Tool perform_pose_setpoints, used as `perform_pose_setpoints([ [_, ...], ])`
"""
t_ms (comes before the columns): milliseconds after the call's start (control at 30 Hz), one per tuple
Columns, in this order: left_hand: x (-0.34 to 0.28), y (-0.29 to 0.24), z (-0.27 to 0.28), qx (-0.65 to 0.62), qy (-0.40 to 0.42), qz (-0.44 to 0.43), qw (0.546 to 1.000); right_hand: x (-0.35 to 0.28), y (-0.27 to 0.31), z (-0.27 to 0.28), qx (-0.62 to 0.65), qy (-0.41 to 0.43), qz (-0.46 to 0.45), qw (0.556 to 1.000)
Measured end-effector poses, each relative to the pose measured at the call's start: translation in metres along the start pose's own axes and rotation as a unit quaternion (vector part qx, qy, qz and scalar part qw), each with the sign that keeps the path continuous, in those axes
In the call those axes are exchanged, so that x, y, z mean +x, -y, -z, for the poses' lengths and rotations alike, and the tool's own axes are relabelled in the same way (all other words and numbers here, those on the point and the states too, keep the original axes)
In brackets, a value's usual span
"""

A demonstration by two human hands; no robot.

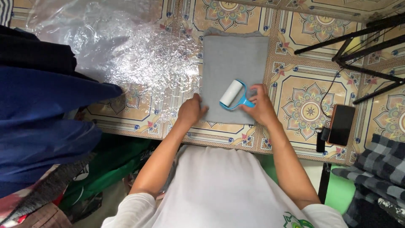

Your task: The person folds a gray t-shirt on a patterned table, uses a lint roller to remove lint from the shirt, and then wraps the folded shirt in a clear plastic bag. The person handles the shirt and bag by hand throughout the process.

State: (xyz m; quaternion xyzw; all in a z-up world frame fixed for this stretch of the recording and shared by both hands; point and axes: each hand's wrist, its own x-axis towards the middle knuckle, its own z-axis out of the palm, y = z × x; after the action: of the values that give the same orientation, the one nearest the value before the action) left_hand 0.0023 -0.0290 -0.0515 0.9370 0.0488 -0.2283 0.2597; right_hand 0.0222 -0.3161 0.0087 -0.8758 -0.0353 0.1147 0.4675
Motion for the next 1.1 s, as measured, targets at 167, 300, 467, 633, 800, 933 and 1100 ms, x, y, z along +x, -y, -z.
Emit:
perform_pose_setpoints([
  [167, -0.037, -0.016, 0.031, -0.048, 0.061, 0.029, 0.997, -0.01, -0.004, 0.024, -0.062, 0.017, -0.031, 0.997],
  [300, -0.043, -0.018, 0.043, -0.093, 0.092, 0.019, 0.991, -0.014, 0.025, 0.029, -0.046, 0.1, -0.037, 0.993],
  [467, -0.03, 0.007, 0.013, -0.052, 0.093, 0.004, 0.994, -0.012, 0.011, -0.009, -0.071, 0.159, 0.054, 0.983],
  [633, -0.032, 0.009, 0.016, -0.059, 0.098, 0.01, 0.993, -0.015, -0.007, 0.033, -0.12, 0.175, 0.0, 0.977],
  [800, -0.036, 0.006, 0.02, -0.071, 0.104, 0.011, 0.992, -0.02, -0.027, 0.079, -0.276, 0.144, -0.085, 0.947],
  [933, -0.035, 0.008, 0.022, -0.083, 0.108, 0.007, 0.991, -0.017, 0.022, 0.043, -0.256, 0.143, -0.091, 0.952],
  [1100, -0.031, 0.012, 0.019, -0.129, 0.116, -0.007, 0.985, -0.008, 0.006, -0.04, -0.107, 0.147, 0.102, 0.978],
])
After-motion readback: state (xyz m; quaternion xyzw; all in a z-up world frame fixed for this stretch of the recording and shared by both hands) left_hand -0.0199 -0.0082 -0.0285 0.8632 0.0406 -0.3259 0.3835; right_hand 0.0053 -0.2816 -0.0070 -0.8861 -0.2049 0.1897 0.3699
